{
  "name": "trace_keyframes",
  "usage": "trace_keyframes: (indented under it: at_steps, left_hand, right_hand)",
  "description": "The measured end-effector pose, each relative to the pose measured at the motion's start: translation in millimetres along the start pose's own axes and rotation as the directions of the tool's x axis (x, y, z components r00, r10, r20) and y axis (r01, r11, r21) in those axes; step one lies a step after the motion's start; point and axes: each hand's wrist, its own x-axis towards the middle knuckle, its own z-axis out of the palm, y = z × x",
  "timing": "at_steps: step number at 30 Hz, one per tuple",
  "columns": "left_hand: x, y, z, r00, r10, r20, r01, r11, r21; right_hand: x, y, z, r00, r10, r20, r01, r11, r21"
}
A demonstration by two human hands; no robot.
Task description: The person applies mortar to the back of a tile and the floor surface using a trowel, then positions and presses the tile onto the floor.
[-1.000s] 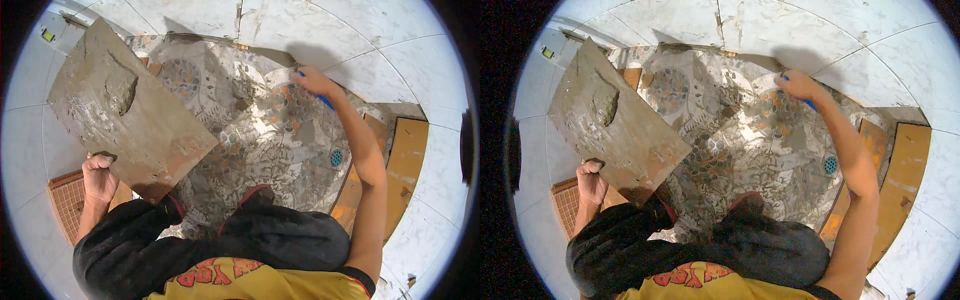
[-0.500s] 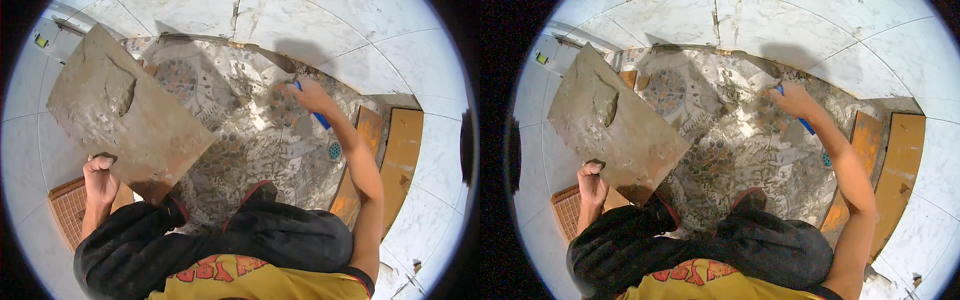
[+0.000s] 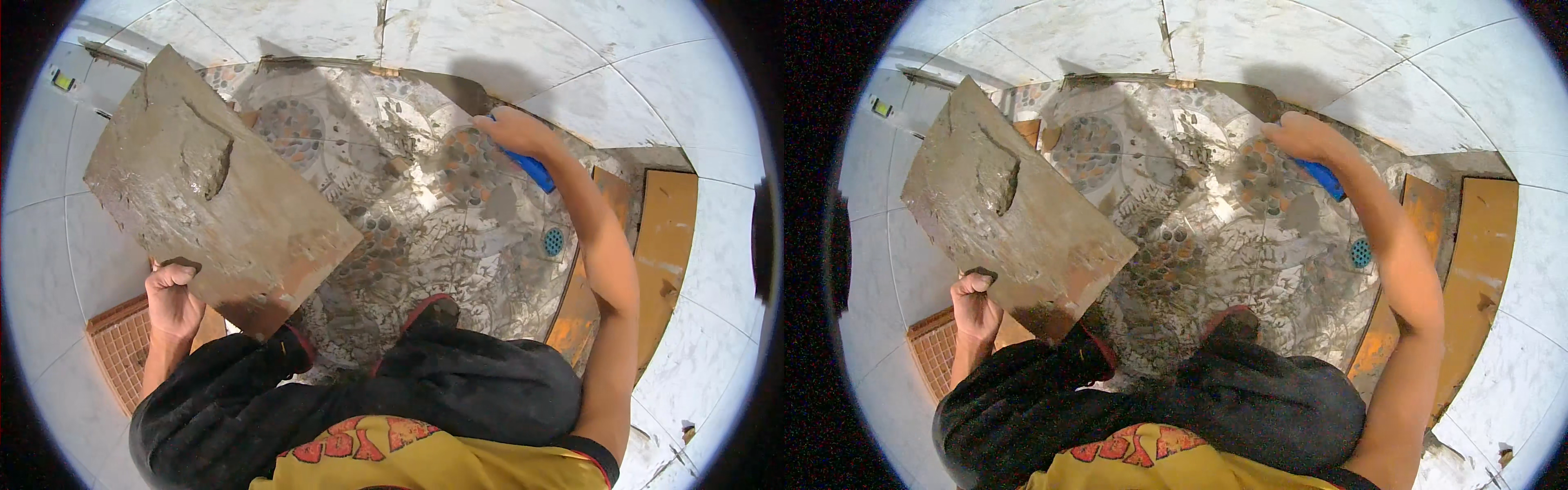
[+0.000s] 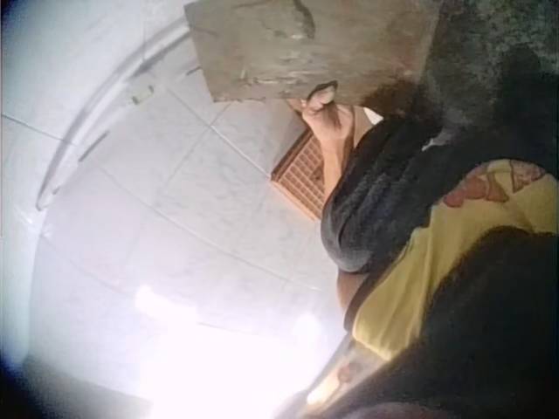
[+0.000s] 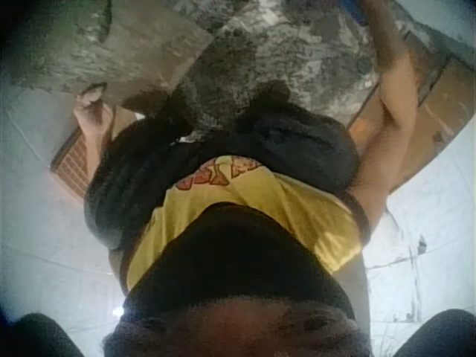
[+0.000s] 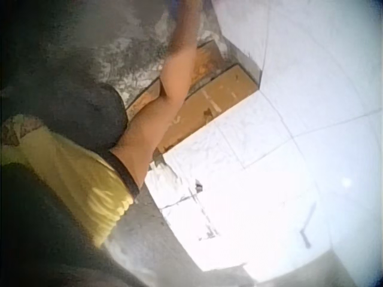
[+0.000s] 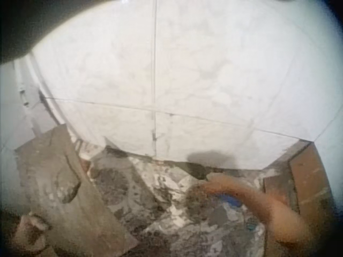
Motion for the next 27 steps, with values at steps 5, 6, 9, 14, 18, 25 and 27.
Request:
trace_keyframes:
  at_steps: [5,6,9,14,18,25,27]
  left_hand:
    - [-1,-3,22,0.992,0.053,-0.117,-0.043,0.995,0.090]
    - [-1,-3,26,0.995,0.033,-0.094,-0.026,0.996,0.080]
    - [-2,-4,32,0.991,0.050,-0.124,-0.038,0.995,0.095]
    - [2,-4,29,0.990,0.095,-0.100,-0.082,0.989,0.125]
    - [1,-2,25,0.994,0.062,-0.089,-0.052,0.992,0.112]
    - [2,0,15,0.999,0.045,-0.030,-0.044,0.998,0.035]
    - [3,0,15,0.997,0.024,-0.068,-0.021,0.999,0.047]
  right_hand:
    - [8,-1,-8,0.995,-0.095,-0.028,0.093,0.994,-0.050]
    - [9,-1,-10,0.997,0.047,0.065,-0.051,0.997,0.062]
    - [11,-1,-13,0.988,0.091,0.121,-0.102,0.991,0.084]
    - [12,-9,-12,0.982,-0.112,-0.153,0.105,0.993,-0.050]
    - [5,-4,-15,0.997,-0.059,0.050,0.062,0.995,-0.079]
    - [7,1,23,0.991,-0.126,-0.036,0.122,0.987,-0.100]
    - [17,0,30,0.980,-0.190,-0.062,0.179,0.972,-0.151]
